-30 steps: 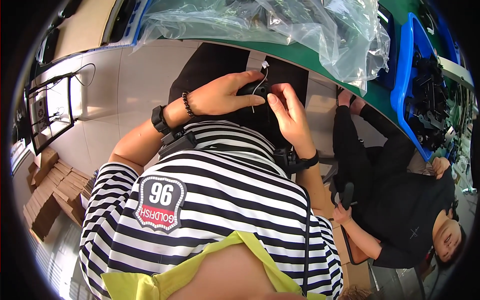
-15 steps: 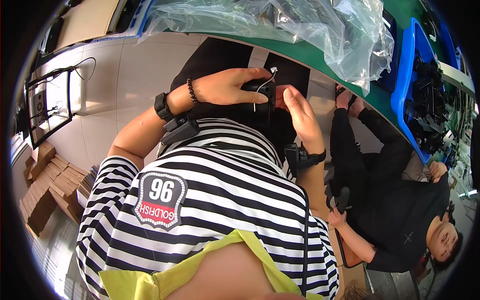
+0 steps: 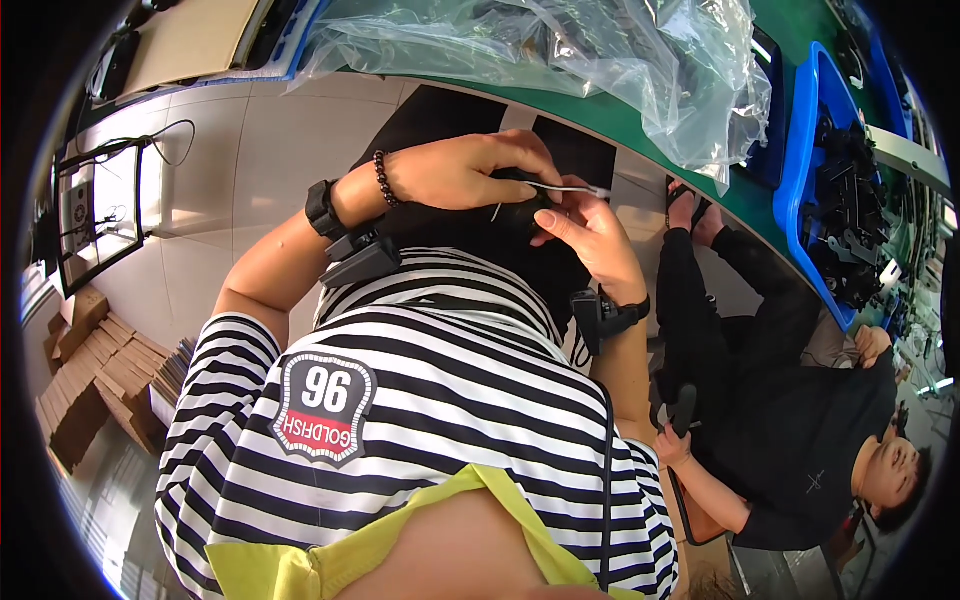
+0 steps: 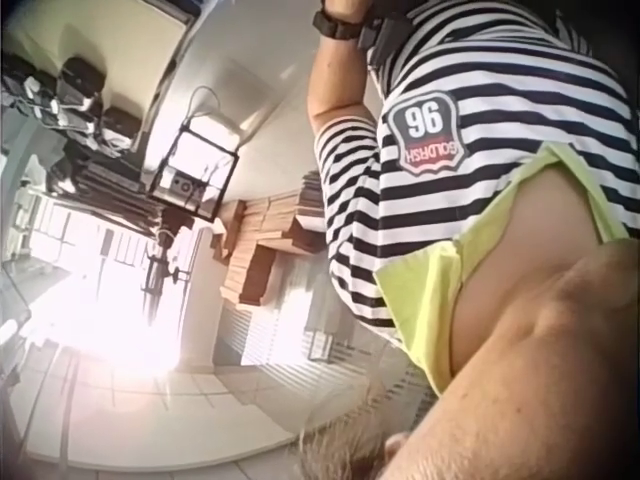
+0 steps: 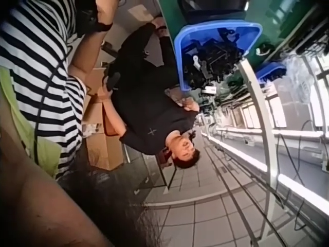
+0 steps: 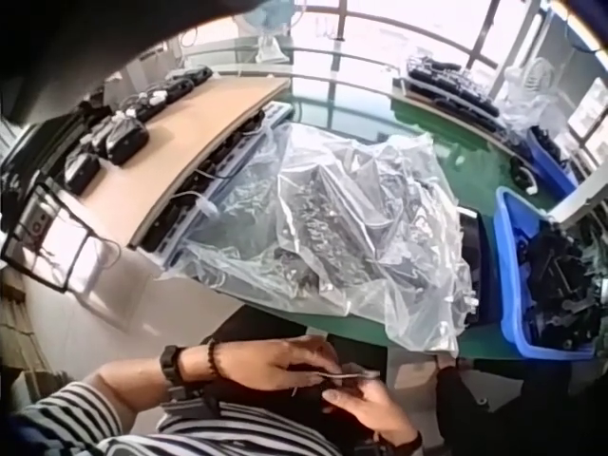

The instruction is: Manually assemble electronic components by inserting internal parts and wires into plastic housings.

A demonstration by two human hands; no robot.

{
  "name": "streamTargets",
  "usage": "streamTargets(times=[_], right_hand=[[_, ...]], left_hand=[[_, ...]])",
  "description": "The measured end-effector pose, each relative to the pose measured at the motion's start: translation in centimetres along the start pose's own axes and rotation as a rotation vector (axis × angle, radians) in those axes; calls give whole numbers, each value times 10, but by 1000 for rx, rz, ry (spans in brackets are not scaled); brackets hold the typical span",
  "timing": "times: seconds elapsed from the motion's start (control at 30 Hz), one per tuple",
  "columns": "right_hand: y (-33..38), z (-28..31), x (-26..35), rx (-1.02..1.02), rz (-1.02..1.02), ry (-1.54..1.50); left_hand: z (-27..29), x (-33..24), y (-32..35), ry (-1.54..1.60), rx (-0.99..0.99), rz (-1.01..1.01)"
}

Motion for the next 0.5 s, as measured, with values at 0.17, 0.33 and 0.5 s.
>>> streamTargets(times=[0.17, 0.33, 0.5], right_hand=[[8, 4, -2, -103, 12, -282], [16, -6, 5, -61, 63, -325], [11, -12, 3, -24, 103, -140]], left_hand=[[-3, -29, 9, -79, -113, -180], [-6, -39, 15, -22, -159, -259], [-17, -53, 15, -35, -119, -306]])
Point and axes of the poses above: each hand's wrist, its own y-axis away from the middle knuckle, its own z-axis out of the back of the hand, x = y × z, the point moved 8 cm from there along -y, towards the middle knuckle, and after that the axes turned 15 degrees about z, right-handed, at the moved point
